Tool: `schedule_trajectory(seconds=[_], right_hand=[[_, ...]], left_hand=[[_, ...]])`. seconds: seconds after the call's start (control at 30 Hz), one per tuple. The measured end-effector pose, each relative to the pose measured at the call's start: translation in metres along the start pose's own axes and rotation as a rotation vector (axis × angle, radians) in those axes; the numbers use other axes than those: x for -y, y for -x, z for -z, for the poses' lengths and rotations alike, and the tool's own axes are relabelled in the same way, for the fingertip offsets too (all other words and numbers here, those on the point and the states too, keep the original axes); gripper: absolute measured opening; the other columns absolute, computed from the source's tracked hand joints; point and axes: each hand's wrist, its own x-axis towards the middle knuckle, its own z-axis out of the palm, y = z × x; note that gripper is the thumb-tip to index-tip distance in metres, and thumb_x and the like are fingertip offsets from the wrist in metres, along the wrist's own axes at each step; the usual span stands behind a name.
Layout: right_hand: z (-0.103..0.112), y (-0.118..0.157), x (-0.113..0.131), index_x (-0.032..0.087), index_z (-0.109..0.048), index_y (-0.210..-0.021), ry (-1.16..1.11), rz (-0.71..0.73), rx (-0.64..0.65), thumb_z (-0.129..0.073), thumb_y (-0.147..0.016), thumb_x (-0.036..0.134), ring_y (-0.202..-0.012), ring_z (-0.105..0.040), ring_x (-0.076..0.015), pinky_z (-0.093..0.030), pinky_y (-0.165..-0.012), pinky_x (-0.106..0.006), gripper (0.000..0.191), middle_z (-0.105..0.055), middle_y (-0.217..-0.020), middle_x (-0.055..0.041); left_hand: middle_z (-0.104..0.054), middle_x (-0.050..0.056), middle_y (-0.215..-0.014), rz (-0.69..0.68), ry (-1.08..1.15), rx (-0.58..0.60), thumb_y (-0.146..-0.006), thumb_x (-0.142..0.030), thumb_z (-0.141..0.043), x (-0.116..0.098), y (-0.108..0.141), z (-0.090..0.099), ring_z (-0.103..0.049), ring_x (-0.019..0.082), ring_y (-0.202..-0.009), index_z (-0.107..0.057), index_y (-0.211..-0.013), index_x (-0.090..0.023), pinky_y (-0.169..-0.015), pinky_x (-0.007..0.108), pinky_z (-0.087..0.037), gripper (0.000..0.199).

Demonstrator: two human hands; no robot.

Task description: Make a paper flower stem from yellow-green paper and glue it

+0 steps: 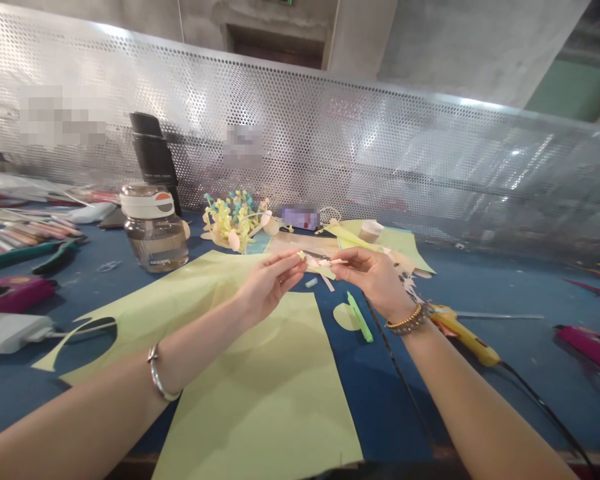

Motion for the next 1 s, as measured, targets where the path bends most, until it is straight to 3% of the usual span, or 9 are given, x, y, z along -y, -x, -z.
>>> schedule_trajectory(seconds=[0.27,0.7,0.87,1.0], right_hand=[[-0.002,0.002,0.004,0.020,-0.065,-0.088,-0.159,-0.040,0.039,-0.073,-0.071,0.031,-0.082,-0.067,-0.0165,-0.055,-0.069,-0.029,0.022,-0.072,-0.089,-0.0043],[-0.014,0.008,0.011,0.020,-0.059,-0.079,-0.161,-0.025,0.130,-0.070,-0.073,0.030,-0.069,-0.065,-0.0125,-0.054,-0.070,-0.031,0.016,-0.069,-0.088,-0.0025],[-0.014,0.006,0.007,0.019,-0.056,-0.076,-0.087,-0.058,0.069,-0.073,-0.069,0.033,-0.059,-0.056,-0.0099,-0.048,-0.051,-0.024,0.023,-0.061,-0.071,0.0016],[-0.013,0.004,0.003,0.019,-0.057,-0.077,-0.060,-0.050,0.043,-0.075,-0.068,0.031,-0.061,-0.058,-0.0098,-0.050,-0.056,-0.024,0.024,-0.060,-0.072,0.0020]], left_hand=[[-0.068,-0.001,-0.087,-0.037,-0.089,0.019,-0.072,-0.022,-0.074,0.000,-0.002,0.004,-0.058,0.002,-0.060,-0.070,-0.085,-0.017,-0.054,0.010,-0.046,0.014],[-0.070,0.000,-0.076,0.014,-0.062,0.151,-0.077,-0.019,-0.070,0.001,0.004,0.000,-0.061,0.004,-0.062,-0.071,-0.089,-0.018,-0.061,0.013,-0.048,0.013],[-0.071,0.000,-0.085,0.008,-0.055,0.153,-0.076,-0.019,-0.071,0.001,0.004,0.000,-0.061,0.004,-0.062,-0.071,-0.086,-0.018,-0.061,0.014,-0.048,0.011],[-0.071,0.000,-0.083,0.004,-0.054,0.155,-0.074,-0.019,-0.072,0.002,0.005,-0.001,-0.061,0.004,-0.062,-0.071,-0.087,-0.018,-0.060,0.013,-0.048,0.013]])
